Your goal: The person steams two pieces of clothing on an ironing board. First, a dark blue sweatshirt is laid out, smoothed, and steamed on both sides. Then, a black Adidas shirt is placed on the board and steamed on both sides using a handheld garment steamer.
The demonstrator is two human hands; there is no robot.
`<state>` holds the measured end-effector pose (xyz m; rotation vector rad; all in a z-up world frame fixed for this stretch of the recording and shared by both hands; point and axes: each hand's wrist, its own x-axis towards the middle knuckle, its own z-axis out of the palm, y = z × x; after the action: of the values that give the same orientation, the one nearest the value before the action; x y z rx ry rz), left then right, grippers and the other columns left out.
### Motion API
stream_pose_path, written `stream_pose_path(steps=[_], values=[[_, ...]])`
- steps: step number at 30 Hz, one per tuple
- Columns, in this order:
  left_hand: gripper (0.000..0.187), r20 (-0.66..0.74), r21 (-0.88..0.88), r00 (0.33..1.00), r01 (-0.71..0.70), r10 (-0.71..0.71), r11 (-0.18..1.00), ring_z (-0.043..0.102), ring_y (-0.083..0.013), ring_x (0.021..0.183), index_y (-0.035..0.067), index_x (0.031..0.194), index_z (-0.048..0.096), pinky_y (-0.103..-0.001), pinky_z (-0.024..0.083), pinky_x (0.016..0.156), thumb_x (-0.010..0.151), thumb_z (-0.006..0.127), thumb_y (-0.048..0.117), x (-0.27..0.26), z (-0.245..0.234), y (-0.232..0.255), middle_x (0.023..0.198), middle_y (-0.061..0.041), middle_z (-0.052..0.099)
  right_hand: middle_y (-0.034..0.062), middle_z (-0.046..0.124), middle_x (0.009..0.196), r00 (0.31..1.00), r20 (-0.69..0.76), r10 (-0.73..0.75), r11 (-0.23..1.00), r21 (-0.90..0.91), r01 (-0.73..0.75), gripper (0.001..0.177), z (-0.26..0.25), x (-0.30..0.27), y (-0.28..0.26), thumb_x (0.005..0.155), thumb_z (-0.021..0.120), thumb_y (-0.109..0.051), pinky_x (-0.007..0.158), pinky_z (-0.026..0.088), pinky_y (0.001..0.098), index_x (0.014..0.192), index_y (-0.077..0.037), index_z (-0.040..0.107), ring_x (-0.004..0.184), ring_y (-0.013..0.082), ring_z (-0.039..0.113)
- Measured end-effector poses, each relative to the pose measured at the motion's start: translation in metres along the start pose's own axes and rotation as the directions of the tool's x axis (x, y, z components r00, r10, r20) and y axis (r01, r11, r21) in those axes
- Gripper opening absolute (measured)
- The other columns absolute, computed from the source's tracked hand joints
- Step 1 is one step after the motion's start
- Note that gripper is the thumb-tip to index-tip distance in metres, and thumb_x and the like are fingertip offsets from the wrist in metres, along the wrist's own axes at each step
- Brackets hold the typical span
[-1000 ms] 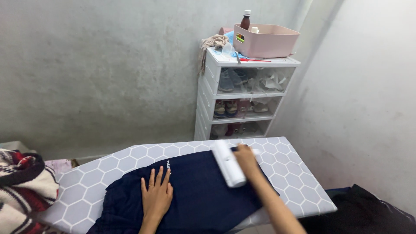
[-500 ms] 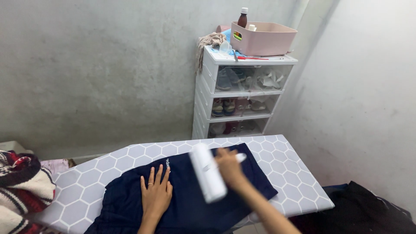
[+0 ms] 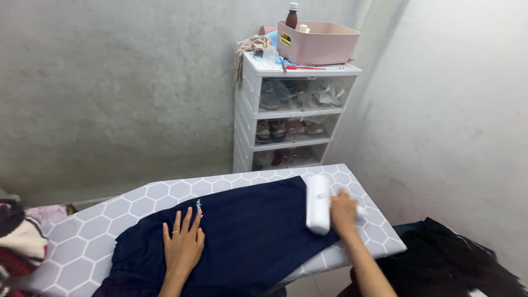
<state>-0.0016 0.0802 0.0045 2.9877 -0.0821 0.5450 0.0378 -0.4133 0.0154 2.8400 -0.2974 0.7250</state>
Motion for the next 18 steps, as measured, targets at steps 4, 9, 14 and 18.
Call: stream_pose_path(steps=[4,9,14,18], values=[[0.056,-0.048,-0.013,0.999,-0.006,0.005,1.0,0.031,-0.0256,0.151,0.032,0.148,0.046,-0.059,0.02,0.122,0.093,0.051,0.037,0.001,-0.004,0.003,0.16,0.002,0.038,0.0142,0.058,0.134,0.919,0.157,0.362,0.931,-0.004,-0.366,0.032,0.007,-0.012,0.045,0.094,0.063,-0.026,0.094,0.048,0.0595,0.121,-0.009,0.064,0.121,0.0368,0.059],[0.094,0.274,-0.247,0.96,0.129,-0.058,0.961,0.038,-0.0276,0.147,0.033,0.157,0.034,-0.047,0.04,0.118,0.071,0.071,0.024,0.026,-0.017,-0.026,0.167,-0.004,0.029,0.0178,0.049,0.144,0.907,0.211,0.363,0.923,0.053,-0.382,0.061,-0.033,-0.003,0.035,0.083,0.068,-0.019,0.102,0.037,0.0669,0.138,-0.003,0.047,0.138,0.0356,0.043],[0.116,0.357,-0.306,0.934,0.118,-0.001,0.945,0.035,-0.0314,0.147,0.029,0.158,0.028,-0.042,0.045,0.114,0.059,0.087,0.014,0.04,-0.035,-0.053,0.169,-0.009,0.022,0.0157,0.05,0.144,0.993,-0.071,-0.098,0.947,0.3,0.115,0.069,-0.055,-0.002,-0.052,0.073,0.06,-0.003,0.112,0.034,0.0601,0.141,-0.009,0.048,0.14,0.033,0.044],[0.12,0.536,-0.066,0.832,0.212,-0.145,0.975,0.032,-0.0316,0.152,0.028,0.16,0.026,-0.042,0.044,0.117,0.063,0.097,0.03,0.051,-0.048,-0.059,0.164,-0.005,0.031,0.015,0.049,0.144,0.967,-0.003,-0.256,0.928,0.28,0.246,0.073,-0.044,-0.01,-0.096,0.069,0.059,-0.003,0.109,0.03,0.0598,0.141,-0.014,0.048,0.138,0.0352,0.043]])
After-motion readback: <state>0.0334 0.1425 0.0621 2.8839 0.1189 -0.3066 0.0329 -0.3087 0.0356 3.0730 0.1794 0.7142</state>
